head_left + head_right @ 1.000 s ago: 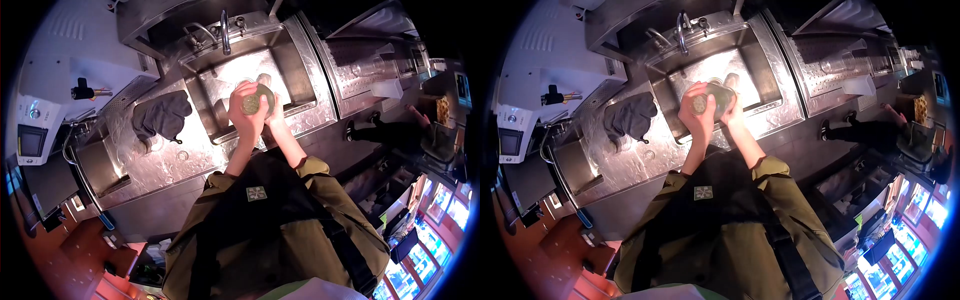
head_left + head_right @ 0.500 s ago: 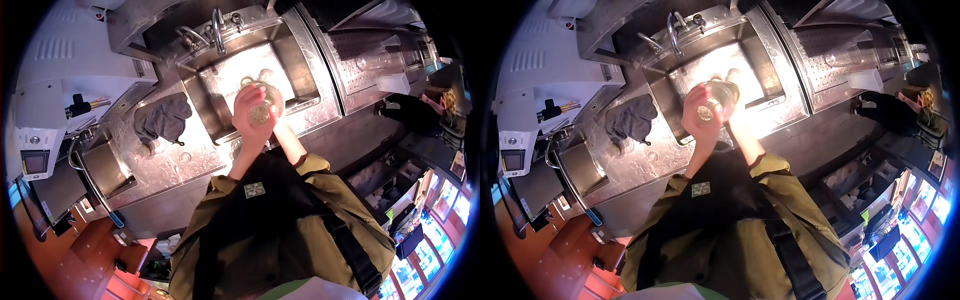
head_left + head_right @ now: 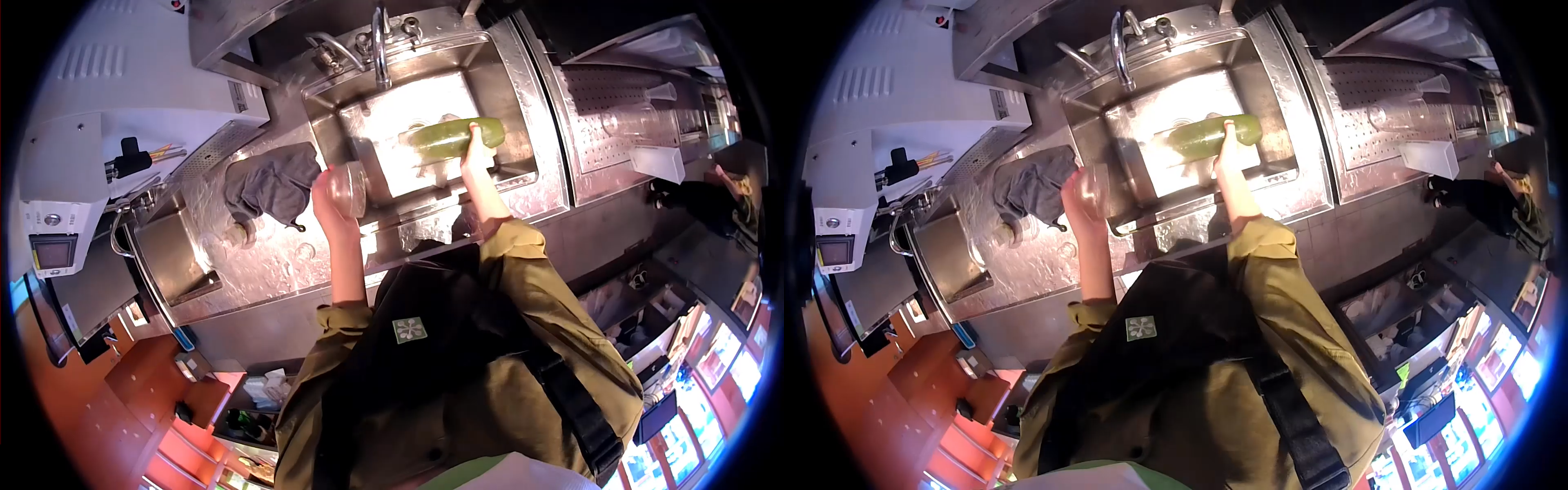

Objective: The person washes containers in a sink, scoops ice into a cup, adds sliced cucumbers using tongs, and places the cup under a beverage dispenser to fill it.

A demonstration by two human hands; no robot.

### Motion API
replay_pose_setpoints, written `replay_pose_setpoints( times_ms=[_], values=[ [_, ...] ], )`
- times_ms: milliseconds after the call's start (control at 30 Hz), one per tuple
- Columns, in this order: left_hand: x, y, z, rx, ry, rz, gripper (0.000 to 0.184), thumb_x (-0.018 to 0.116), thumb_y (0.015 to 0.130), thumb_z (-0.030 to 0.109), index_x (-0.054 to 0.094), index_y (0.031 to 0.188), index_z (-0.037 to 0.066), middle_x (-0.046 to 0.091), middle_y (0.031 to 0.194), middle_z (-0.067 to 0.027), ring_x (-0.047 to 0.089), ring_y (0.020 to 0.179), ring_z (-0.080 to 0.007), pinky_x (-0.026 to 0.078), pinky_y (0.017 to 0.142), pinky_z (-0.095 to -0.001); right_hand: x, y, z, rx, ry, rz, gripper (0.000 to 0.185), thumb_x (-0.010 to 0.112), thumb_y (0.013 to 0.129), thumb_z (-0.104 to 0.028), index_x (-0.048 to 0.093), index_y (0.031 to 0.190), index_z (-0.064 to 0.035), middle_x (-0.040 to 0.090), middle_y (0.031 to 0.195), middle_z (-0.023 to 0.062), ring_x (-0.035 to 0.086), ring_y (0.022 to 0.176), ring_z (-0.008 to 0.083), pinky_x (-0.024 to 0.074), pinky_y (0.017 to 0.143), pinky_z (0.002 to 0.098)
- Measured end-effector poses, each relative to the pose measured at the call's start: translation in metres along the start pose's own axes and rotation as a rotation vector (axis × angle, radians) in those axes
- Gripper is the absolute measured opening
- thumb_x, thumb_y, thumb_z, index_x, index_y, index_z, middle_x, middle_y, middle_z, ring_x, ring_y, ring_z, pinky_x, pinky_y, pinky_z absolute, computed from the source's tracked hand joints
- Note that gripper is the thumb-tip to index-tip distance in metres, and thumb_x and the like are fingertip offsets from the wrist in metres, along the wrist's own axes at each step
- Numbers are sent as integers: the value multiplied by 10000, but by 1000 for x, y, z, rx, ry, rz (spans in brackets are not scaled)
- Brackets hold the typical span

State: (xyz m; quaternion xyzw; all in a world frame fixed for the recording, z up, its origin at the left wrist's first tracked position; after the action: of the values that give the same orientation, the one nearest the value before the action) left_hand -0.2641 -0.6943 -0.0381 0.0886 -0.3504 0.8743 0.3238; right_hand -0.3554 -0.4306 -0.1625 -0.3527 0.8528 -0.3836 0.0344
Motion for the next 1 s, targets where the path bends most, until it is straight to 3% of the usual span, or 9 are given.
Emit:
replay_pose_setpoints(
  times_ms=[133,300,467,567,633,667,700,800,1000],
  values=[
    [-33,3,-16,1,43,12,223,520,847,201,549,999,40,558,1060,-66,527,961,-169,441,819,-312,-5,34,-7,-333,-191,268,911,805,575,-121,210,1255,0,416,1158,143,464,1022,239,406,914,342],
    [-22,-3,-7,273,481,-32,199,601,790,161,583,932,24,583,1042,-100,533,975,-216,404,871,-337,12,41,-31,-739,-506,35,1003,834,537,-220,190,1265,28,317,1207,215,350,1135,303,313,981,401],
    [46,4,-22,1067,1667,-242,256,682,602,199,622,805,56,588,1054,-114,535,968,-289,416,838,-388,32,-12,-87,-961,-660,-221,1099,841,505,-277,151,1304,33,304,1242,238,347,1157,321,310,985,420],
    [100,39,-73,708,1391,-419,317,693,619,267,639,857,65,514,1193,-170,515,1039,-331,413,887,-375,8,-26,-109,-1102,-786,-43,1097,839,505,-250,168,1322,42,306,1269,242,362,1158,331,324,980,417],
    [167,62,-92,593,1180,-550,310,685,637,299,645,847,75,318,1360,-200,462,1135,-345,376,947,-361,-3,-57,-136,-963,-854,103,1060,838,513,-240,198,1310,42,338,1245,251,370,1157,324,322,982,409],
    [197,72,-95,575,1015,-556,309,697,633,282,642,837,57,255,1368,-262,437,1169,-339,345,977,-344,-22,-45,-136,-1155,-914,198,1048,836,514,-237,207,1304,45,366,1222,245,383,1143,326,314,986,409],
    [220,88,-102,462,813,-533,318,710,630,263,641,846,40,268,1316,-340,415,1191,-332,325,984,-347,-26,-50,-140,-1001,-754,93,1049,836,510,-237,210,1301,50,376,1216,242,383,1143,326,305,993,406],
    [261,91,-103,234,726,-434,406,691,677,279,630,935,-28,589,1041,-206,616,828,-206,484,667,-289,-39,-78,-157,-986,-962,65,1049,836,506,-239,211,1297,52,365,1228,234,368,1159,322,273,1016,405],
    [283,111,-139,138,270,-507,324,689,730,217,609,894,-50,631,867,-85,583,794,-103,439,686,-203,-55,-68,-148,-1047,-775,-93,978,806,563,-164,199,1303,37,302,1271,213,305,1202,315,238,1024,438]
  ],
)
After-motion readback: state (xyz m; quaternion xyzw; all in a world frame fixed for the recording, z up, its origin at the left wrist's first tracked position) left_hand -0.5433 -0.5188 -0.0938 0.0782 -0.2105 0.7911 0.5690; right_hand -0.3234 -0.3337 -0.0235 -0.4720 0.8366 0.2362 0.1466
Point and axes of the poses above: each hand's wrist, its own y-axis towards the middle knuckle, its own x-axis out of the palm, z = x × y, the point moved 5 cm from there along y, towards the middle knuckle
